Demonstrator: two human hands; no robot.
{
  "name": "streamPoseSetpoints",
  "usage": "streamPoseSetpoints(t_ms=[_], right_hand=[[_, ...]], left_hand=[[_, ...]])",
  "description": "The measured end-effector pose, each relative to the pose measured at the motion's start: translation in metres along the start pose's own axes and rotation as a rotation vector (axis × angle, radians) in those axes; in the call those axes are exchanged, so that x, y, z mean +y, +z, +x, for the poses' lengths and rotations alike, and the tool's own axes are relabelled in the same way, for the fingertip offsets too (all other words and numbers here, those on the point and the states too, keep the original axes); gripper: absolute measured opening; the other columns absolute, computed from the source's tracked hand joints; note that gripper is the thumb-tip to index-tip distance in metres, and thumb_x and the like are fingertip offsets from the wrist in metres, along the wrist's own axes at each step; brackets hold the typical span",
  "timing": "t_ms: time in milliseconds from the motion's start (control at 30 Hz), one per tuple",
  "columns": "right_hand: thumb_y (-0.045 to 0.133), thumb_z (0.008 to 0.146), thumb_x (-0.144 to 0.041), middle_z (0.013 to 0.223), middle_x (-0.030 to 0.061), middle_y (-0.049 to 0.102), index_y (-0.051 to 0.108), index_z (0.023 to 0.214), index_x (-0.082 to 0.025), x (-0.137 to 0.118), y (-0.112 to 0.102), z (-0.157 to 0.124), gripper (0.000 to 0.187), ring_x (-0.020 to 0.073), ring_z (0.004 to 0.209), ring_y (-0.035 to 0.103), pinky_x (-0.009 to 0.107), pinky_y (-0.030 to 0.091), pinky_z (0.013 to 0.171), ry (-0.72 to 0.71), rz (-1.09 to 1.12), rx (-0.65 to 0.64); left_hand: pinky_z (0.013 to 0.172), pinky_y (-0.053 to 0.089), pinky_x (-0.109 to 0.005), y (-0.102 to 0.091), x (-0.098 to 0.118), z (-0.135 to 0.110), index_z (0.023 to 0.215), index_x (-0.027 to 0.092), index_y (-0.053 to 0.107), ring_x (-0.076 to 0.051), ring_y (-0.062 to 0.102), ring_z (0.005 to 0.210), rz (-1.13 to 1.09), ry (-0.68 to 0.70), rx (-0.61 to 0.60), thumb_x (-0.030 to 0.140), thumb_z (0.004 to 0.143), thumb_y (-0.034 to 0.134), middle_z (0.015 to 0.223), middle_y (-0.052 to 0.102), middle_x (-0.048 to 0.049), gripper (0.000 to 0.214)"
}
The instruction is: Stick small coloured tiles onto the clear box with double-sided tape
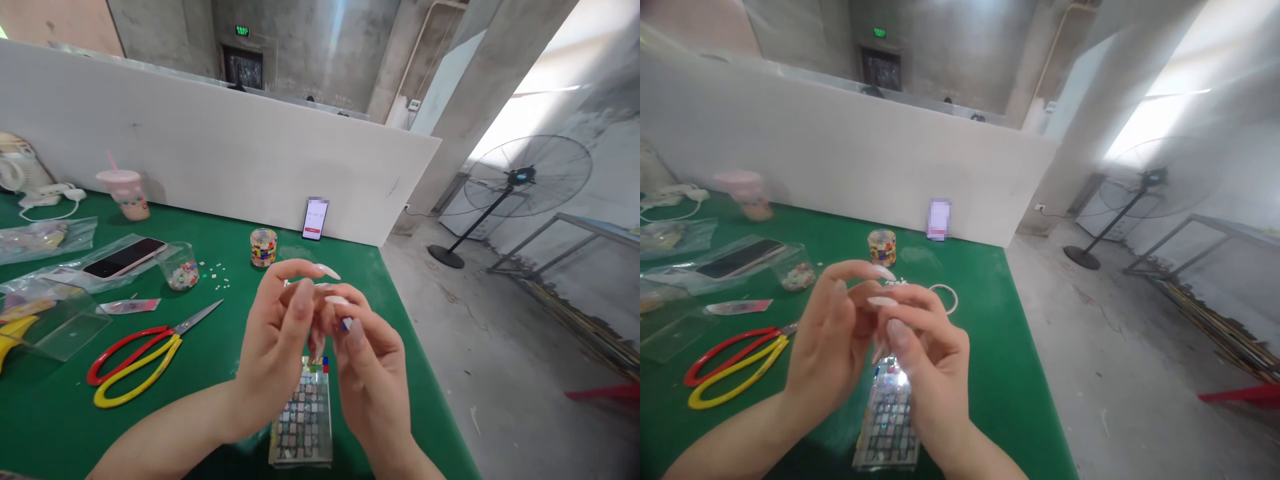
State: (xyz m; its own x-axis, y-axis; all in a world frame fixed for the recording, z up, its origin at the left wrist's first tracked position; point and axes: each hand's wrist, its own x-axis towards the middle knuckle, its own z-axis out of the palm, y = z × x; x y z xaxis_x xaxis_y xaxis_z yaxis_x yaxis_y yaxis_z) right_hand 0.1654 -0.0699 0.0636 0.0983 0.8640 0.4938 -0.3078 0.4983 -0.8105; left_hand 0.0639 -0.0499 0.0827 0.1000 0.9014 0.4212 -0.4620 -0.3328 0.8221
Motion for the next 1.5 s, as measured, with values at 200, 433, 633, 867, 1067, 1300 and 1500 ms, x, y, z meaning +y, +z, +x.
streamPoseSetpoints(t_ms=[200, 433, 633, 867, 1067, 1300, 1500], right_hand=[[0.067, 0.087, -0.037, 0.099, 0.0003, 0.061, 0.075, 0.095, -0.044, 0.003, -0.006, 0.005, 0.013, 0.0159, 0.095, 0.062, 0.031, 0.059, 0.084, -0.112, 0.003, 0.027], [0.068, 0.088, -0.026, 0.110, 0.0001, 0.058, 0.075, 0.100, -0.037, 0.011, -0.008, 0.005, 0.018, 0.0145, 0.101, 0.060, 0.030, 0.056, 0.090, -0.227, -0.033, -0.053], [0.055, 0.095, -0.017, 0.119, 0.0000, 0.061, 0.070, 0.114, -0.036, 0.022, -0.001, 0.001, 0.030, 0.0147, 0.113, 0.057, 0.031, 0.055, 0.094, -0.347, -0.116, 0.005], [0.039, 0.102, -0.033, 0.136, 0.0063, 0.054, 0.054, 0.136, -0.031, 0.028, 0.004, -0.002, 0.037, 0.0229, 0.128, 0.051, 0.043, 0.052, 0.101, -0.383, -0.301, -0.060], [0.041, 0.100, -0.029, 0.142, 0.0127, 0.045, 0.043, 0.144, -0.025, 0.029, 0.000, 0.003, 0.044, 0.0306, 0.130, 0.047, 0.055, 0.049, 0.098, -0.620, -0.685, -0.065], [0.050, 0.096, -0.017, 0.134, 0.0081, 0.055, 0.057, 0.133, -0.028, 0.022, -0.007, 0.006, 0.040, 0.0275, 0.122, 0.055, 0.047, 0.053, 0.091, -0.547, -0.598, -0.023], [0.058, 0.093, -0.026, 0.138, 0.0036, 0.054, 0.060, 0.129, -0.035, 0.012, -0.012, 0.009, 0.037, 0.0282, 0.127, 0.052, 0.049, 0.053, 0.094, -0.505, -0.505, -0.092]], left_hand=[[0.043, 0.037, -0.015, -0.004, 0.010, 0.000, 0.072, 0.019, 0.055, -0.006, 0.041, 0.048, 0.190, -0.061, -0.206, 0.051, 0.094, 0.049, 0.058, 0.045, 0.0048, 0.039], [0.046, 0.034, -0.013, -0.004, 0.011, 0.001, 0.077, 0.020, 0.054, -0.004, 0.038, 0.052, 0.162, 0.073, -0.257, 0.041, 0.095, 0.053, 0.068, 0.049, 0.0047, 0.028], [0.038, 0.027, -0.012, 0.001, 0.003, 0.003, 0.076, 0.021, 0.048, -0.005, 0.030, 0.044, -0.039, -0.116, -0.195, 0.046, 0.091, 0.059, 0.057, 0.038, 0.0081, 0.031], [0.039, 0.031, -0.011, -0.001, -0.007, 0.005, 0.075, 0.020, 0.052, -0.004, 0.035, 0.044, 0.017, -0.111, -0.031, 0.052, 0.091, 0.055, 0.054, 0.040, 0.0074, 0.037], [0.037, 0.029, -0.008, -0.005, -0.004, 0.010, 0.067, 0.018, 0.054, -0.002, 0.031, 0.042, 0.042, -0.055, 0.005, 0.047, 0.092, 0.057, 0.052, 0.039, 0.0074, 0.039], [0.033, 0.027, -0.009, -0.007, -0.001, 0.012, 0.063, 0.017, 0.050, -0.002, 0.032, 0.038, 0.091, 0.040, -0.007, 0.048, 0.090, 0.059, 0.049, 0.041, 0.0071, 0.041], [0.032, 0.024, -0.010, -0.009, 0.005, 0.013, 0.060, 0.017, 0.049, -0.001, 0.029, 0.036, -0.057, -0.034, -0.184, 0.049, 0.083, 0.067, 0.049, 0.039, 0.0076, 0.044]])
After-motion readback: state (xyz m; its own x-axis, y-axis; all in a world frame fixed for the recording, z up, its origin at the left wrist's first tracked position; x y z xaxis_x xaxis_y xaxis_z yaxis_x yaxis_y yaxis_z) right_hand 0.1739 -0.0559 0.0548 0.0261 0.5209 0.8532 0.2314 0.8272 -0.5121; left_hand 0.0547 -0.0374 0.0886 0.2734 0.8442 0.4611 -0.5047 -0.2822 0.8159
